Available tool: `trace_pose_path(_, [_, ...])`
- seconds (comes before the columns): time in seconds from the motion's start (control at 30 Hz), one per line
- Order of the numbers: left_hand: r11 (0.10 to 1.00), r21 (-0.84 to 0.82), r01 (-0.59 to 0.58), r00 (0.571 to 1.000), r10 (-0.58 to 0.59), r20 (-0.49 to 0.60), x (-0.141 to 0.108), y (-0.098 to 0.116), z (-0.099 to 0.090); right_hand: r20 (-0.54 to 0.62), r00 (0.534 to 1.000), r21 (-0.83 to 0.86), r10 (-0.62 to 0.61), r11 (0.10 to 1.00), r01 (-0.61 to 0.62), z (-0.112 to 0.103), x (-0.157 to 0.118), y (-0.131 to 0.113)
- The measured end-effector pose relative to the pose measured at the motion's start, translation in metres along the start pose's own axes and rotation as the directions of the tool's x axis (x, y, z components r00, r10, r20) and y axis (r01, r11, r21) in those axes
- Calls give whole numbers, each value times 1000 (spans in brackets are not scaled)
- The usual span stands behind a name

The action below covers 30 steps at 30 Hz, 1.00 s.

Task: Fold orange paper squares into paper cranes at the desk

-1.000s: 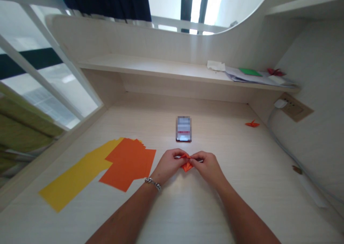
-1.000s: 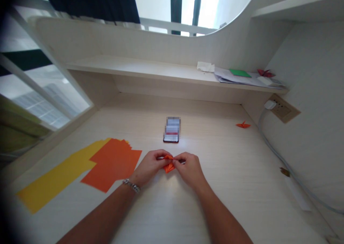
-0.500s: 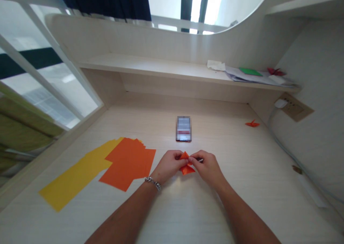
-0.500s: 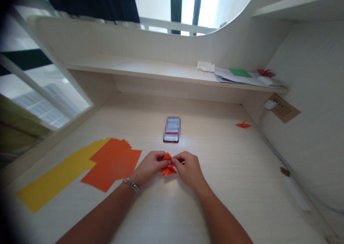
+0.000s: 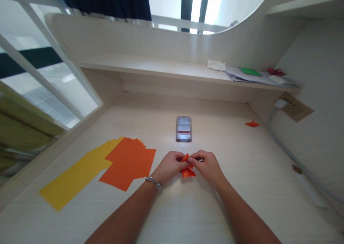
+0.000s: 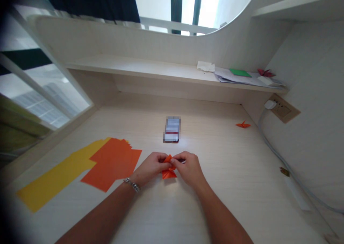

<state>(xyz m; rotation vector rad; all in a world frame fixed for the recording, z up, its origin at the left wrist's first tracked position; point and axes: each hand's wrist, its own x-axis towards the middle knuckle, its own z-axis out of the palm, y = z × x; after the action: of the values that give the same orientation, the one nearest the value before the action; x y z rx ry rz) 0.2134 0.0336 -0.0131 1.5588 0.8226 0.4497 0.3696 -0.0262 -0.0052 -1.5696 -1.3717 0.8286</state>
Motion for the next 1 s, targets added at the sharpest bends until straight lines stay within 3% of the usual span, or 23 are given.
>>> trace_pose_path(0.13, [998, 57, 29, 1000, -29, -5, 0, 3, 1, -8, 1000, 68, 21, 997, -20, 1, 2, 3])
trace_pose_path(0.53, [997, 72, 26, 999, -27, 21, -2, 5, 2, -39, 999, 34, -33, 999, 34, 3, 1, 4])
trace_pose_path(0.8, [999, 48, 11, 1000, -11, -6, -3, 9, 2, 8, 981, 407, 196, 895, -182, 6, 6, 4])
trace_pose_path(0.9, [999, 40, 21, 1000, -20, -22, -3, 7, 2, -19, 987, 378, 161, 915, -142, 3, 6, 1])
trace_pose_path(1.0, [1000, 19, 23, 1000, -23, -5, -3, 8, 2, -39, 999, 204, 34, 979, -25, 1, 2, -1])
